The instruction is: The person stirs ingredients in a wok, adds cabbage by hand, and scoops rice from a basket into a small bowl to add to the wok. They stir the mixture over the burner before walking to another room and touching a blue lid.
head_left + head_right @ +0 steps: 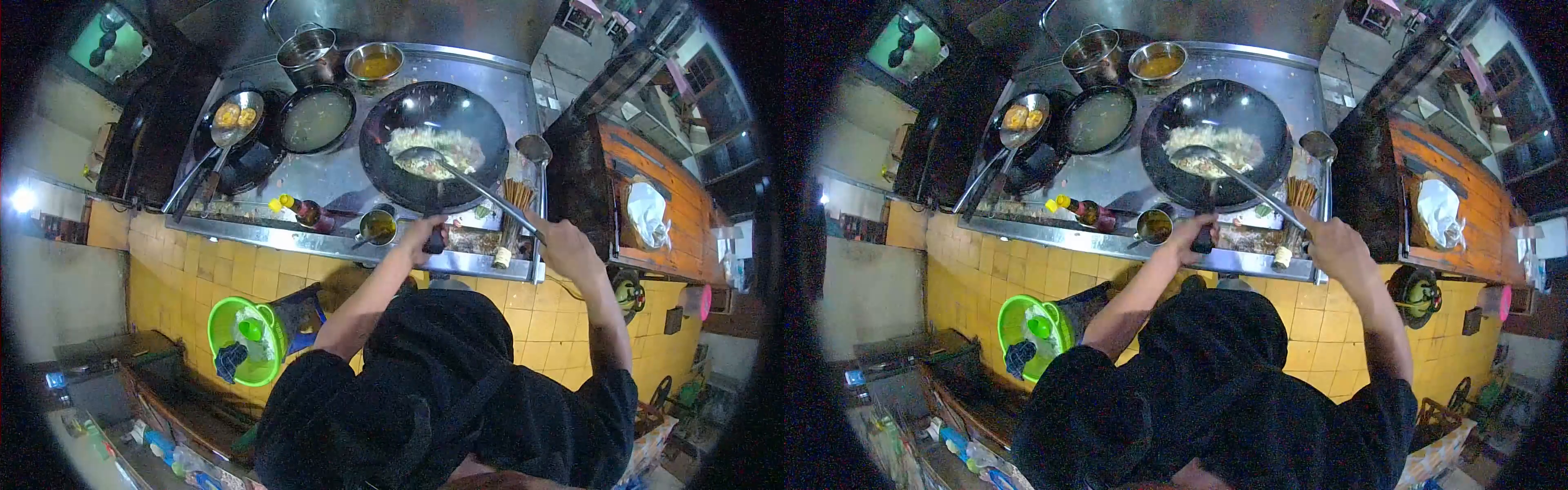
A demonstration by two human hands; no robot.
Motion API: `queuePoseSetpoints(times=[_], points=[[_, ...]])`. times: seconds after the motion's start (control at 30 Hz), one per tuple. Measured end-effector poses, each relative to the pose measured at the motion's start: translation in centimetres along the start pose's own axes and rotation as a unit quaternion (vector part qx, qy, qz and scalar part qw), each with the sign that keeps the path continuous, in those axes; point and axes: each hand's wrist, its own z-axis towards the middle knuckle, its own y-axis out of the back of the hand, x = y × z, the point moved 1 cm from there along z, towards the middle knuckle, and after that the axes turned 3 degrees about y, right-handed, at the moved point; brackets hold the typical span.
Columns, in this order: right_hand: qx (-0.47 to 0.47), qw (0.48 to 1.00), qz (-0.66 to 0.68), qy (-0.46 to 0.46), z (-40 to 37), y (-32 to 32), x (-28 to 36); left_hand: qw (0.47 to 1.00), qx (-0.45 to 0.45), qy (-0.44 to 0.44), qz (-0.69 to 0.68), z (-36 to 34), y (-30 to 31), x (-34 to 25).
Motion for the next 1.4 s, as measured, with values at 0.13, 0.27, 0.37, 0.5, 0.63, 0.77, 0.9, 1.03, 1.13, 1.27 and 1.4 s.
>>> queuePoseSetpoints(times=[0.13, 0.27, 0.37, 0.5, 0.63, 0.77, 0.9, 1.03, 1.13, 1.27, 1.4], points=[[-0.023, 0.997, -0.05, -0.049, -0.4, -2.6, 0.3, 0.999, -0.019, 0.021, 0.034, -9.0, -8.4, 4.9], [-0.011, 0.999, -0.026, -0.036, -0.6, -3.9, 1.0, 0.996, -0.02, 0.025, 0.084, -6.6, -6.7, 0.6], [-0.003, 0.996, -0.068, -0.065, 0.5, -5.5, 0.5, 0.995, -0.082, -0.028, 0.05, -2.8, -2.6, -0.3], [-0.078, 0.99, -0.079, -0.09, 1.0, -4.9, -1.4, 0.997, -0.036, 0.019, 0.068, -9.1, -6.9, 3.8], [-0.135, 0.989, 0.024, -0.059, -1.9, -1.5, -0.7, 0.996, -0.043, -0.02, 0.074, -2.9, -1.3, 2.3], [-0.102, 0.955, 0.249, -0.123, 2.8, -5.6, -0.6, 0.98, -0.026, -0.12, 0.159, 3.5, 3.6, 1.0], [-0.073, 0.989, 0.129, 0.029, 13.2, -18.3, -4.2, 0.971, -0.067, -0.165, 0.162, 4.9, 4.3, 0.6], [-0.1, 0.981, 0.163, -0.038, 14.5, -13.1, -2.7, 0.978, -0.055, -0.124, 0.161, 7.0, 6.3, 0.5], [-0.252, 0.957, 0.13, -0.068, 13.4, -13.2, -2.2, 0.975, -0.081, -0.116, 0.169, 4.5, 3.1, -1.1], [0.044, 0.992, 0.115, -0.001, 10.5, -12.4, -4.0, 0.982, -0.151, -0.085, 0.072, 4.8, 0.1, 0.6], [-0.037, 0.993, -0.065, -0.087, 2.3, -1.6, 0.1, 0.988, 0.026, 0.016, -0.149, -7.1, -10.7, -0.6]])
